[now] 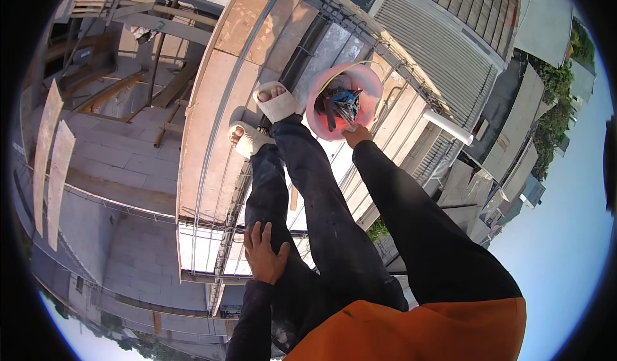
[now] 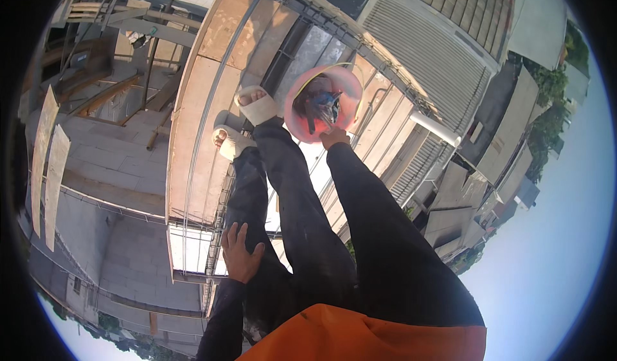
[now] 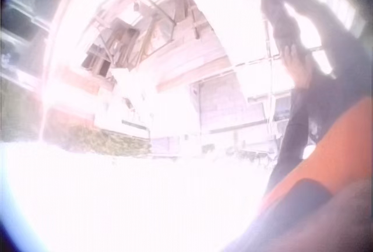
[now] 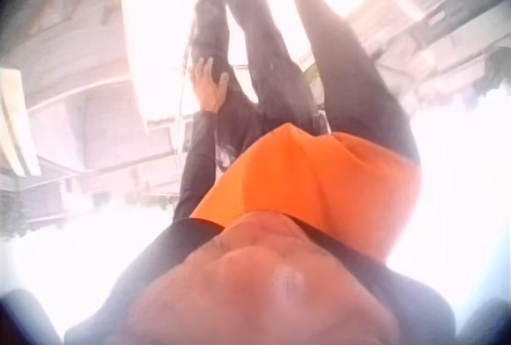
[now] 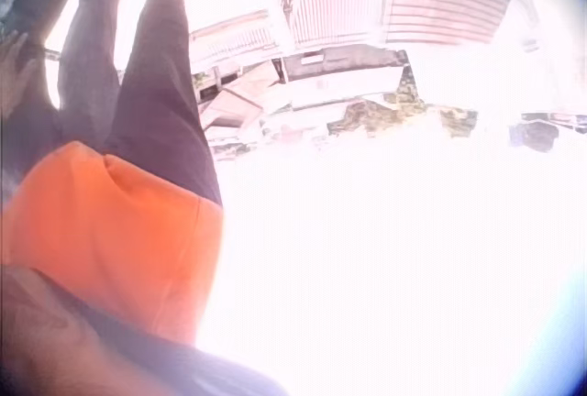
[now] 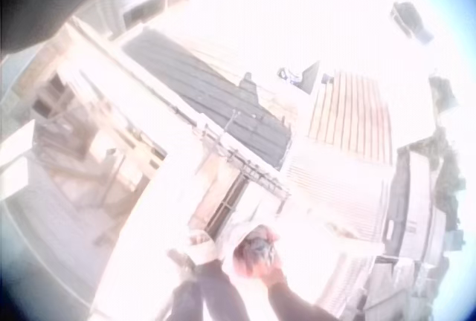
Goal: The person positions metal reinforcement bars on a concrete form, ties them together with wire using pliers, and cuts the excess wire.
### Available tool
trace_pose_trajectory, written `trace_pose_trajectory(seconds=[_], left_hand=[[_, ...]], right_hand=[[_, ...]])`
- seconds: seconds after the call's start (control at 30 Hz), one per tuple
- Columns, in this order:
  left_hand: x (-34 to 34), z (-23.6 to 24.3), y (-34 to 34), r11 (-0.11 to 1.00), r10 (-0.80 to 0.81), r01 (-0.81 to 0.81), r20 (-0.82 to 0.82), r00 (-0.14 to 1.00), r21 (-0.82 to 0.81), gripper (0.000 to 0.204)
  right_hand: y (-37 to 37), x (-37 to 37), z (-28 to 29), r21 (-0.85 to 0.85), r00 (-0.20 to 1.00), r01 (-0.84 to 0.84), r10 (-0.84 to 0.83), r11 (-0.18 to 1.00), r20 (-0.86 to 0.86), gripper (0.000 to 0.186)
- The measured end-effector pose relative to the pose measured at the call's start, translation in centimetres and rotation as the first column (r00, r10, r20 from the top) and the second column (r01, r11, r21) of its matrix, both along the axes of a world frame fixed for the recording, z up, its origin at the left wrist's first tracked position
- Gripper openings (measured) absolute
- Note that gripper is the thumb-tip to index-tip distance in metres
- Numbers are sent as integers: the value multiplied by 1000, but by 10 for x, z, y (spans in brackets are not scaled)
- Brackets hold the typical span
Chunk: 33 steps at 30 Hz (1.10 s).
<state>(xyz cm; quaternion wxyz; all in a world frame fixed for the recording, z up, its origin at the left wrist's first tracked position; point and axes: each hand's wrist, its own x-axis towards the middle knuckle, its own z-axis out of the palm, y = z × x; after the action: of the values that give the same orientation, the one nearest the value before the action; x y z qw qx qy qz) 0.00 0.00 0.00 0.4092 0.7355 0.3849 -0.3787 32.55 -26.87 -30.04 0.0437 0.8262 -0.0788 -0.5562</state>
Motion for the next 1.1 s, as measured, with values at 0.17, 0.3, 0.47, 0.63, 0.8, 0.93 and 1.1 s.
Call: trace_pose_trajectory(seconds=[0.17,0.3,0.47,0.63,0.8,0.93,1.1], left_hand=[[13,-34,12,999,30,-31,66,997,17,56],[17,-40,16,1000,22,-22,47,999,3,51],[30,-46,23,999,-42,41,84,996,22,47],[42,-47,29,996,-86,81,110,990,44,48],[40,-49,31,997,-66,62,76,995,45,45],[38,-48,32,999,-20,17,76,997,38,44],[43,-44,30,998,50,-51,38,998,24,44]], right_hand=[[25,-5,-12,-194,894,35,56,980,444,60],[30,-10,-20,-250,911,-144,227,958,345,47],[53,-17,-32,-61,970,111,-95,992,224,36],[70,-34,-36,74,885,330,-335,941,323,39],[94,-22,-53,94,880,244,-261,965,396,63],[79,-19,-90,160,935,260,-290,952,205,81],[51,-5,-111,267,944,90,-167,959,284,50]])
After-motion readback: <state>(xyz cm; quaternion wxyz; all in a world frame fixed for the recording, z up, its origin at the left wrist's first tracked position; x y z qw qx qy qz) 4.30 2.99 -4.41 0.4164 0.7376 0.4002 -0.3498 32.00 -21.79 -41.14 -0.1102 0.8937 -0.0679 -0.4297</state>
